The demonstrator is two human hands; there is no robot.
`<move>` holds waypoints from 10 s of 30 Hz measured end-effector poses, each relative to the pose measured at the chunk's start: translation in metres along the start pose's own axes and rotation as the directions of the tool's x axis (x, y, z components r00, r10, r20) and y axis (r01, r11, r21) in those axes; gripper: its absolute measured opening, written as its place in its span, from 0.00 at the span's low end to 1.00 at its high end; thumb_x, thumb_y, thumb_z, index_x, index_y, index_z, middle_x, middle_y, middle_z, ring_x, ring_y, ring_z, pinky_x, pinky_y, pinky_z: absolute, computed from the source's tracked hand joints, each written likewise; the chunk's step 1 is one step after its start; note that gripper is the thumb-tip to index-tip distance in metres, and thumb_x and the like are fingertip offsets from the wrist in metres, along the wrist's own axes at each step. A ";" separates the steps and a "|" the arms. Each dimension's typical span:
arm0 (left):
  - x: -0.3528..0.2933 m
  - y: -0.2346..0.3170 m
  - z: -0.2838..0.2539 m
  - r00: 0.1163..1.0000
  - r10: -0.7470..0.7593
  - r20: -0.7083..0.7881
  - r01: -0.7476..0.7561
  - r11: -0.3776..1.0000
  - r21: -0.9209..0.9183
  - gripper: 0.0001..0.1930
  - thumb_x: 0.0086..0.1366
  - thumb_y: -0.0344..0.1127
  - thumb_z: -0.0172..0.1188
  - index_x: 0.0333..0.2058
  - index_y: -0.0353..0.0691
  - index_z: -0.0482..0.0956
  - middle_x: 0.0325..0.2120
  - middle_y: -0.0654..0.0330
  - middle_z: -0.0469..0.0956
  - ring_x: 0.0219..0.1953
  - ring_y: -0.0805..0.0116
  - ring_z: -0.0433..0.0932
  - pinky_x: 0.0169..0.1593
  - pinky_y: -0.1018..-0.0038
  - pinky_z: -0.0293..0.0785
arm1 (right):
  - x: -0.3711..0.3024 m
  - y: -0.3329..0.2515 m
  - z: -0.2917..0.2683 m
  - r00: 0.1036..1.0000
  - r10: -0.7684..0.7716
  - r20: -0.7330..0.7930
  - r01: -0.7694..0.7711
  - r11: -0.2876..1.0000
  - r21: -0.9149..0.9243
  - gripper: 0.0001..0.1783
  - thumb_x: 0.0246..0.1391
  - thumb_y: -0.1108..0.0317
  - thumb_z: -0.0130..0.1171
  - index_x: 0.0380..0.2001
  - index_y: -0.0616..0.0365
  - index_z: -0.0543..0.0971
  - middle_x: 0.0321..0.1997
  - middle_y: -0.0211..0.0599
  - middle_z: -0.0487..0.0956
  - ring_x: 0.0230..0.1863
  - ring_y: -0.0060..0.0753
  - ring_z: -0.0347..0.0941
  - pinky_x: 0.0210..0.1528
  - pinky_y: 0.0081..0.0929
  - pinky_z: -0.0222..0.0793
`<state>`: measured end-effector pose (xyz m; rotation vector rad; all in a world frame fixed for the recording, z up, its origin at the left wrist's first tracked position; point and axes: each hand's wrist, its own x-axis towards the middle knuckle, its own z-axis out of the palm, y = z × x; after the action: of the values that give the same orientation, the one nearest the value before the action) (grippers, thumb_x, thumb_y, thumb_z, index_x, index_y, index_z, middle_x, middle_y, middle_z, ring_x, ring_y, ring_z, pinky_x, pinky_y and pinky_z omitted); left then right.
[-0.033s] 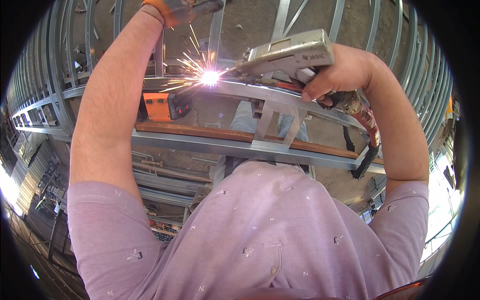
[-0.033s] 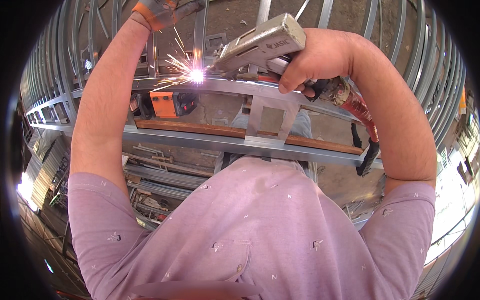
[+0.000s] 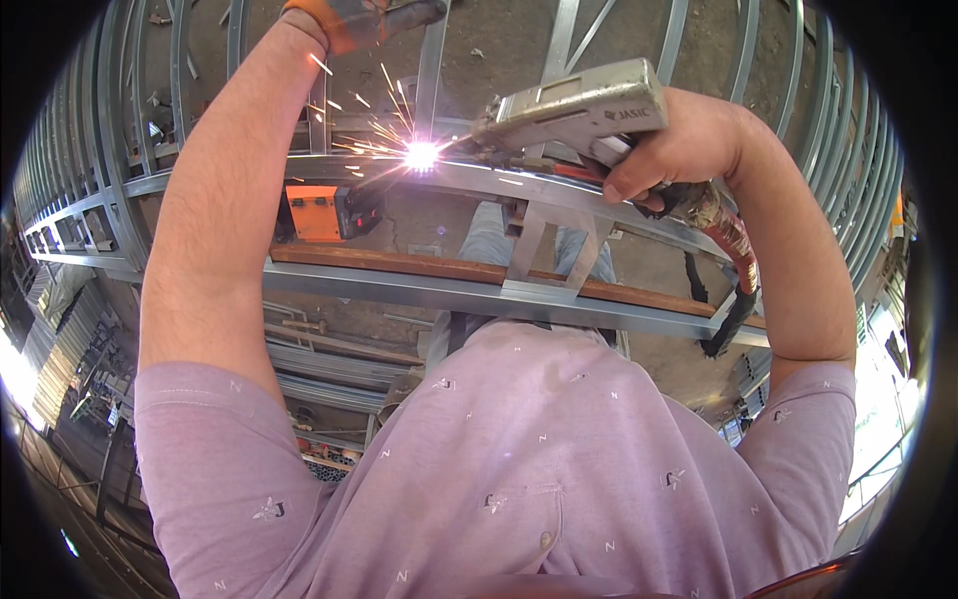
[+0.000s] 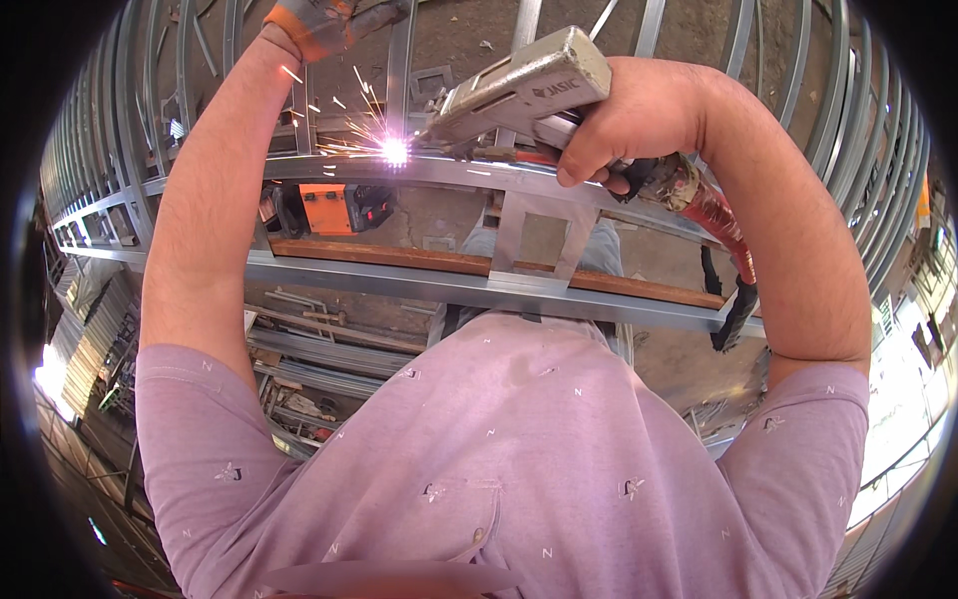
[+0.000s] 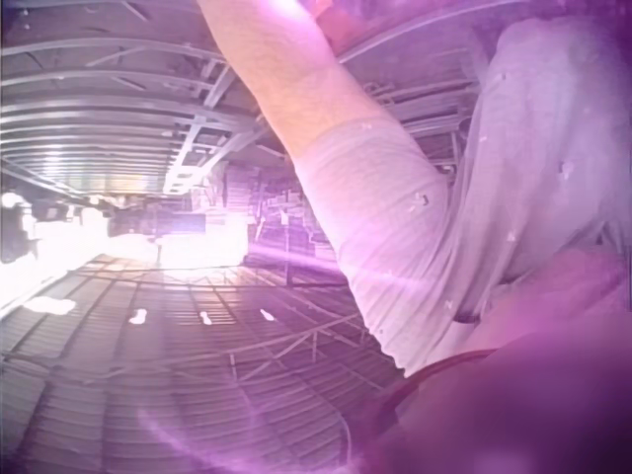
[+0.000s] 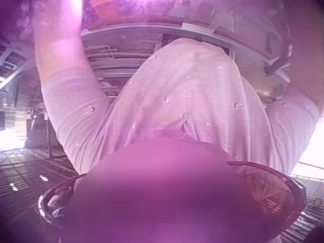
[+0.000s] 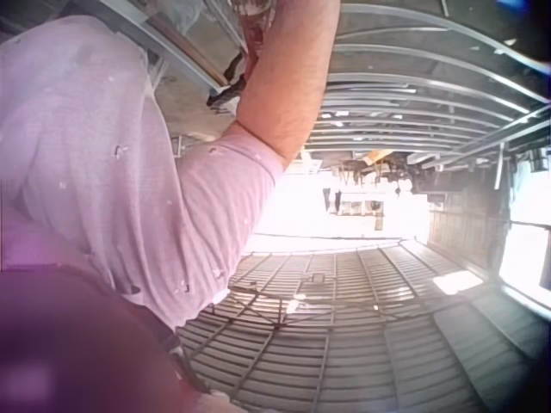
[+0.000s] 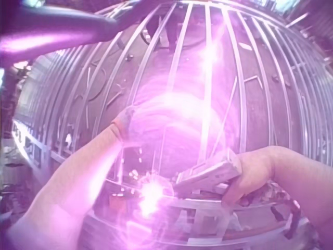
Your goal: The person welds joints on a large metal frame using a handheld welding tool. They move along the frame, applying welds to multiple intersections while wearing gloves and protective eyewear.
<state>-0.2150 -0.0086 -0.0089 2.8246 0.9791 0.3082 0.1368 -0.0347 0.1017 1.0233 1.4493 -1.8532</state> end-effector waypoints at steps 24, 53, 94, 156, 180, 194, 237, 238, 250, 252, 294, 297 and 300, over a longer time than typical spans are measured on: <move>-0.009 -0.007 0.004 0.999 0.034 0.009 -0.034 0.999 0.033 0.25 0.73 0.50 0.65 0.66 0.57 0.80 0.75 0.60 0.71 0.78 0.45 0.66 0.81 0.46 0.60 | -0.033 0.006 -0.009 0.989 -0.131 -0.073 0.139 0.982 0.128 0.20 0.49 0.73 0.77 0.47 0.66 0.86 0.33 0.36 0.84 0.24 0.28 0.77 0.25 0.30 0.73; -0.102 -0.048 -0.024 0.998 -0.045 0.054 0.044 0.999 0.019 0.27 0.69 0.48 0.66 0.66 0.55 0.79 0.73 0.61 0.74 0.76 0.45 0.69 0.79 0.49 0.65 | 0.074 -0.079 0.023 0.991 -0.106 0.086 0.086 0.975 0.206 0.14 0.50 0.70 0.78 0.39 0.63 0.88 0.26 0.35 0.84 0.22 0.29 0.80 0.29 0.30 0.75; -0.098 -0.043 -0.032 0.999 -0.048 0.013 0.048 0.999 -0.005 0.25 0.66 0.43 0.70 0.62 0.55 0.82 0.70 0.59 0.77 0.75 0.43 0.72 0.78 0.47 0.68 | 0.078 -0.081 0.023 0.997 -0.043 0.058 0.035 0.989 0.145 0.13 0.46 0.68 0.78 0.34 0.63 0.88 0.26 0.35 0.84 0.23 0.29 0.81 0.29 0.31 0.78; -0.094 -0.055 -0.019 0.998 0.044 0.034 -0.046 0.996 0.074 0.29 0.67 0.46 0.66 0.66 0.53 0.80 0.70 0.57 0.76 0.74 0.46 0.72 0.79 0.51 0.67 | -0.096 -0.002 0.050 0.924 -0.201 -0.325 0.276 0.940 0.201 0.32 0.52 0.75 0.81 0.61 0.63 0.83 0.45 0.36 0.87 0.37 0.24 0.82 0.36 0.25 0.80; -0.110 0.383 0.029 0.965 -0.261 0.004 0.256 0.944 -0.207 0.37 0.58 0.58 0.78 0.62 0.49 0.81 0.71 0.53 0.75 0.76 0.46 0.70 0.80 0.49 0.63 | -0.153 0.203 0.270 0.631 -0.308 -0.712 -0.146 0.854 -0.499 0.33 0.47 0.70 0.74 0.59 0.53 0.78 0.43 0.48 0.87 0.49 0.61 0.84 0.48 0.56 0.79; -0.094 0.394 0.059 0.894 -0.413 0.172 0.395 0.910 0.130 0.53 0.55 0.64 0.77 0.75 0.44 0.70 0.81 0.53 0.62 0.83 0.50 0.60 0.84 0.54 0.55 | -0.108 0.218 0.287 0.539 -0.327 -0.776 -0.279 0.801 -0.530 0.33 0.50 0.67 0.77 0.59 0.55 0.76 0.44 0.48 0.89 0.50 0.57 0.87 0.49 0.55 0.83; -0.095 0.391 0.067 0.932 -0.358 0.063 0.353 0.933 0.078 0.52 0.59 0.64 0.70 0.77 0.46 0.67 0.78 0.51 0.65 0.82 0.50 0.61 0.85 0.55 0.53 | -0.091 0.189 0.296 0.468 -0.214 -0.857 -0.453 0.775 -0.441 0.28 0.50 0.65 0.77 0.54 0.53 0.79 0.44 0.47 0.89 0.50 0.57 0.88 0.53 0.55 0.84; -0.095 0.390 0.067 0.933 -0.355 0.057 0.352 0.934 0.061 0.51 0.60 0.64 0.70 0.77 0.46 0.66 0.78 0.51 0.65 0.82 0.50 0.61 0.85 0.55 0.53 | -0.091 0.189 0.296 0.465 -0.215 -0.859 -0.454 0.775 -0.439 0.28 0.50 0.65 0.77 0.54 0.53 0.79 0.44 0.47 0.89 0.50 0.57 0.88 0.53 0.55 0.84; -0.094 0.391 0.067 0.926 -0.373 0.067 0.370 0.928 0.045 0.48 0.58 0.56 0.72 0.75 0.45 0.69 0.79 0.52 0.65 0.81 0.50 0.62 0.84 0.56 0.56 | -0.096 0.189 0.294 0.479 -0.168 -0.862 -0.481 0.771 -0.417 0.30 0.52 0.63 0.78 0.58 0.53 0.80 0.45 0.48 0.90 0.50 0.57 0.88 0.54 0.54 0.84; -0.096 0.390 0.068 0.920 -0.384 0.080 0.383 0.923 0.032 0.54 0.53 0.64 0.78 0.74 0.43 0.70 0.80 0.53 0.63 0.82 0.49 0.61 0.83 0.54 0.59 | -0.096 0.190 0.294 0.477 -0.172 -0.862 -0.476 0.774 -0.417 0.30 0.52 0.63 0.78 0.58 0.53 0.80 0.44 0.48 0.90 0.50 0.57 0.88 0.53 0.54 0.84; -0.103 0.389 0.076 0.919 -0.394 0.028 0.393 0.919 0.042 0.45 0.61 0.49 0.66 0.74 0.36 0.68 0.79 0.45 0.64 0.80 0.47 0.64 0.84 0.53 0.56 | -0.105 0.181 0.304 0.489 -0.270 -0.829 -0.326 0.825 -0.461 0.31 0.48 0.68 0.76 0.57 0.52 0.79 0.44 0.47 0.89 0.51 0.58 0.86 0.51 0.56 0.83; -0.103 0.391 0.076 0.907 -0.420 0.032 0.418 0.907 0.039 0.48 0.61 0.57 0.68 0.73 0.33 0.69 0.78 0.42 0.64 0.80 0.47 0.64 0.83 0.52 0.56 | -0.095 0.158 0.301 0.511 -0.282 -0.812 -0.319 0.815 -0.484 0.28 0.48 0.69 0.75 0.54 0.54 0.79 0.44 0.48 0.89 0.51 0.59 0.86 0.51 0.56 0.83; -0.104 0.391 0.074 0.915 -0.404 0.019 0.400 0.912 0.089 0.52 0.59 0.63 0.71 0.73 0.34 0.69 0.78 0.42 0.65 0.79 0.46 0.65 0.83 0.53 0.57 | -0.081 0.150 0.296 0.518 -0.306 -0.799 -0.307 0.805 -0.507 0.27 0.48 0.70 0.75 0.53 0.54 0.80 0.44 0.49 0.89 0.51 0.59 0.87 0.51 0.55 0.84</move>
<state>-0.0441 -0.3825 -0.0204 2.5951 1.5595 0.1677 0.2361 -0.3611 0.1250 1.6785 2.3749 -0.6159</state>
